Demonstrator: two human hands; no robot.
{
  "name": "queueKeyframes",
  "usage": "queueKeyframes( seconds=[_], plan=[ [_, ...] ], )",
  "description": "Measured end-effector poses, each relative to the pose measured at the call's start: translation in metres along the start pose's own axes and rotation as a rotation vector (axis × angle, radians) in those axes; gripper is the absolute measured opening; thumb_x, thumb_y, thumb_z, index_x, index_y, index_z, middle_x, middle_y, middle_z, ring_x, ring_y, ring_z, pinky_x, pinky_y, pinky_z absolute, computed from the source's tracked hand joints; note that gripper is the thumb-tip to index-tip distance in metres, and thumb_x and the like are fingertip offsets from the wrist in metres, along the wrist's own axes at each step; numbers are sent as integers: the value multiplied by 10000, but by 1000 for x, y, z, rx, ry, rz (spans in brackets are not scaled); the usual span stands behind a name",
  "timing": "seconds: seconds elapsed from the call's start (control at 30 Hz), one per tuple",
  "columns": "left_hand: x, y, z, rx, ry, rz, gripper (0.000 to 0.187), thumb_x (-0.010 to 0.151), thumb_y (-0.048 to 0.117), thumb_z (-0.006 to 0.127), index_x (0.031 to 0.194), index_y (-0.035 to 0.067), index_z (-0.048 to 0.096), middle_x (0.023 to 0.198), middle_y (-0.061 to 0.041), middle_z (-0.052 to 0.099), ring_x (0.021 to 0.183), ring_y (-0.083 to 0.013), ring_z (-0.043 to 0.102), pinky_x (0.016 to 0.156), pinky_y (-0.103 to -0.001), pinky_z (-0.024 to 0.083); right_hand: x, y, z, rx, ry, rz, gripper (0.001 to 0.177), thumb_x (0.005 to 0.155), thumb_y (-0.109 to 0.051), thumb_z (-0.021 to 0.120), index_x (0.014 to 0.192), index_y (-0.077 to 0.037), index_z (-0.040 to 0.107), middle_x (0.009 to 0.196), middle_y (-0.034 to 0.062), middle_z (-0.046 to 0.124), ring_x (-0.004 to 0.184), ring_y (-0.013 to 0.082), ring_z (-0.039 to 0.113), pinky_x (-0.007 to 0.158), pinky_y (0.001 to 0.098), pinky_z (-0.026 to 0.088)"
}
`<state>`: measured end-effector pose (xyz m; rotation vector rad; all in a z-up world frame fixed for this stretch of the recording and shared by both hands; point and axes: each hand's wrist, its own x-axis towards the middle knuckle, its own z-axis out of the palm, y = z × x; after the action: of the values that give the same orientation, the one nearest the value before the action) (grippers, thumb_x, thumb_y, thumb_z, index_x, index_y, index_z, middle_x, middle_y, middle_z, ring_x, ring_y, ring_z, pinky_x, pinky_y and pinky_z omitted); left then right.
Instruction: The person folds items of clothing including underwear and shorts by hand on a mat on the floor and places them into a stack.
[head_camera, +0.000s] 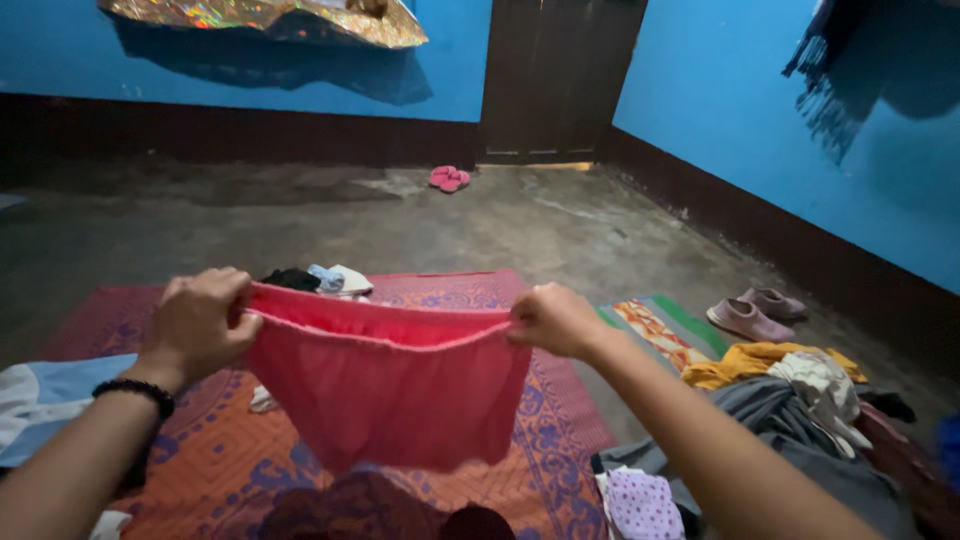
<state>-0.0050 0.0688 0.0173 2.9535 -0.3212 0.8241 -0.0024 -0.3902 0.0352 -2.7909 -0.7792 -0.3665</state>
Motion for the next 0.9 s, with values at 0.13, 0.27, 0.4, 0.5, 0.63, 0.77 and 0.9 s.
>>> queueKeyframes(
  seconds=[0.13, 0.27, 0.4, 0.5, 0.63, 0.77, 0.9],
  plan=[
    [-6, -9, -7, 62, 358, 388, 198, 791, 247, 637, 848, 61, 603, 879, -110, 642, 880, -257, 645, 906, -468, 549, 2, 19, 5, 143, 144, -8, 234, 839, -292, 803, 876, -61, 796, 804, 145, 746, 707, 272, 720, 650, 390, 551],
    [-5, -15, -11, 24, 312, 540, 163, 799, 192, 696, 796, 55, 607, 805, -115, 647, 783, -246, 644, 744, -397, 576, 3, 40, 3, 433, 259, 69, 165, 843, -189, 792, 919, -43, 790, 757, 97, 769, 667, 151, 688, 638, 322, 571],
    [-3, -6, -17, -125, 79, 188, 178, 875, 179, 741, 809, 85, 605, 744, -64, 635, 716, -183, 629, 682, -330, 562, 3, 48, 2, 481, 303, 88, 141, 860, -153, 775, 935, -34, 779, 762, 51, 742, 682, 79, 658, 636, 288, 555],
    [4, 6, -26, -255, -11, -23, 222, 874, 202, 785, 827, 75, 609, 751, -75, 669, 701, -186, 680, 665, -339, 585, 1, 40, 1, 420, 346, 94, 144, 876, -160, 783, 940, -34, 758, 724, 59, 695, 658, 97, 595, 611, 305, 514],
    [10, 5, -25, -224, -47, -52, 183, 831, 169, 780, 875, 46, 652, 829, -77, 691, 752, -202, 709, 686, -342, 602, -2, 20, -10, 462, 330, 158, 185, 864, -155, 773, 1015, -84, 693, 697, 62, 661, 636, 118, 587, 594, 326, 485],
    [14, 7, -2, -114, -188, -187, 241, 911, 210, 714, 1134, 118, 720, 1016, -64, 694, 899, -201, 733, 799, -355, 628, 0, 3, -15, 281, 325, 48, 305, 824, -174, 778, 1119, -135, 710, 731, 108, 651, 669, 196, 639, 638, 356, 518],
    [17, 17, 2, 134, -352, -239, 206, 926, 293, 711, 1097, 190, 761, 1179, -62, 634, 1148, -238, 629, 975, -442, 549, 4, 5, -7, 161, 332, 3, 184, 864, -224, 759, 1016, -124, 736, 827, 109, 726, 757, 267, 690, 695, 402, 533]
  ],
)
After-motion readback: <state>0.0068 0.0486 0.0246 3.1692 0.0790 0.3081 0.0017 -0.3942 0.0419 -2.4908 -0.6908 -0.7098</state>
